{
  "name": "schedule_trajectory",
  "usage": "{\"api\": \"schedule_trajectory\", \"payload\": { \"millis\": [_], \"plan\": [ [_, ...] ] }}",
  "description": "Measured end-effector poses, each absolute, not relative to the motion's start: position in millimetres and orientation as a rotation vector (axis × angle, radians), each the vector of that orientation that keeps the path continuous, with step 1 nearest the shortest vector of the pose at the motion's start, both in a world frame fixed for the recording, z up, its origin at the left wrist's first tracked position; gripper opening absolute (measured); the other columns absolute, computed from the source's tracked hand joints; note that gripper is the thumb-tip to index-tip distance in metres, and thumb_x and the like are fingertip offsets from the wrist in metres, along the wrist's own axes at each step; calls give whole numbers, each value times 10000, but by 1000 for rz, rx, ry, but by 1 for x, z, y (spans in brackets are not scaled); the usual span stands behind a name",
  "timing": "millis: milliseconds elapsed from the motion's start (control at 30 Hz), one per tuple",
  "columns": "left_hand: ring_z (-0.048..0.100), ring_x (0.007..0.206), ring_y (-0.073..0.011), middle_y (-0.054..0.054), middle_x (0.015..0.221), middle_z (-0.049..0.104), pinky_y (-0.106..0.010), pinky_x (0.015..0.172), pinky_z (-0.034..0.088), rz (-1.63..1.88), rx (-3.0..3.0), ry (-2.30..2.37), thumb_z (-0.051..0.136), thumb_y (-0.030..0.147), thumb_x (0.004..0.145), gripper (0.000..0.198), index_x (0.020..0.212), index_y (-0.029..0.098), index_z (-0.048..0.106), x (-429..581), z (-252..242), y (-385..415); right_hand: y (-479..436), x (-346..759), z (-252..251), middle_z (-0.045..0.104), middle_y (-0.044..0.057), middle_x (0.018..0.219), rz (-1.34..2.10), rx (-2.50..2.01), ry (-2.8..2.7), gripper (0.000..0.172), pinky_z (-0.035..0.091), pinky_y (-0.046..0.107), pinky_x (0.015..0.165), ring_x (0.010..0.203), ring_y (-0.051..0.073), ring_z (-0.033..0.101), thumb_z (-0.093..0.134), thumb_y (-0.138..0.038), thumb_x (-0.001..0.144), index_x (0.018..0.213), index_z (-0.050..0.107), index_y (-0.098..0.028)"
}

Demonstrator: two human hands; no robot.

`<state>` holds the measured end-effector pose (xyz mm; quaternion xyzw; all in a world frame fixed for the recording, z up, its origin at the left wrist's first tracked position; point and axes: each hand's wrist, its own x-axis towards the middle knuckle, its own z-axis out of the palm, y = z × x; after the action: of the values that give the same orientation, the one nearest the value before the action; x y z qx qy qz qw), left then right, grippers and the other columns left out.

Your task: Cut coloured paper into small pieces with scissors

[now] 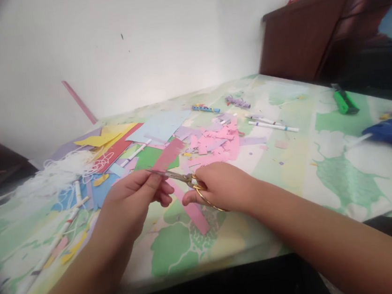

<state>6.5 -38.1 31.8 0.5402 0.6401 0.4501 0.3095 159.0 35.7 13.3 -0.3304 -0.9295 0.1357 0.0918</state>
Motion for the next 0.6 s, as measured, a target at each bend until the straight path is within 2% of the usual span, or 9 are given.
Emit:
{"api": "schedule_trajectory", "payload": {
  "millis": [200, 600],
  "plan": [
    [521, 470, -85, 9, 589, 576, -199, 466, 417, 1265, 1345, 1566, 445, 326, 721, 199, 697, 158, 550, 6, 31, -37, 37, 158, 13, 457, -16, 488, 405, -1042, -2724, 432, 199, 192, 416, 441, 79, 360, 371, -576, 683, 545, 406, -168],
    [491, 466, -85, 21, 571, 524, -211, 465, 408, 1333, 1335, 1508, 429, 274, 723, 158, 656, 164, 520, 6, 26, -34, 38, 163, 14, 468, -12, 510, 453, -1038, -2724, 399, 195, 193, 409, 439, 80, 352, 411, -557, 664, 568, 433, -170]
  ]
}}
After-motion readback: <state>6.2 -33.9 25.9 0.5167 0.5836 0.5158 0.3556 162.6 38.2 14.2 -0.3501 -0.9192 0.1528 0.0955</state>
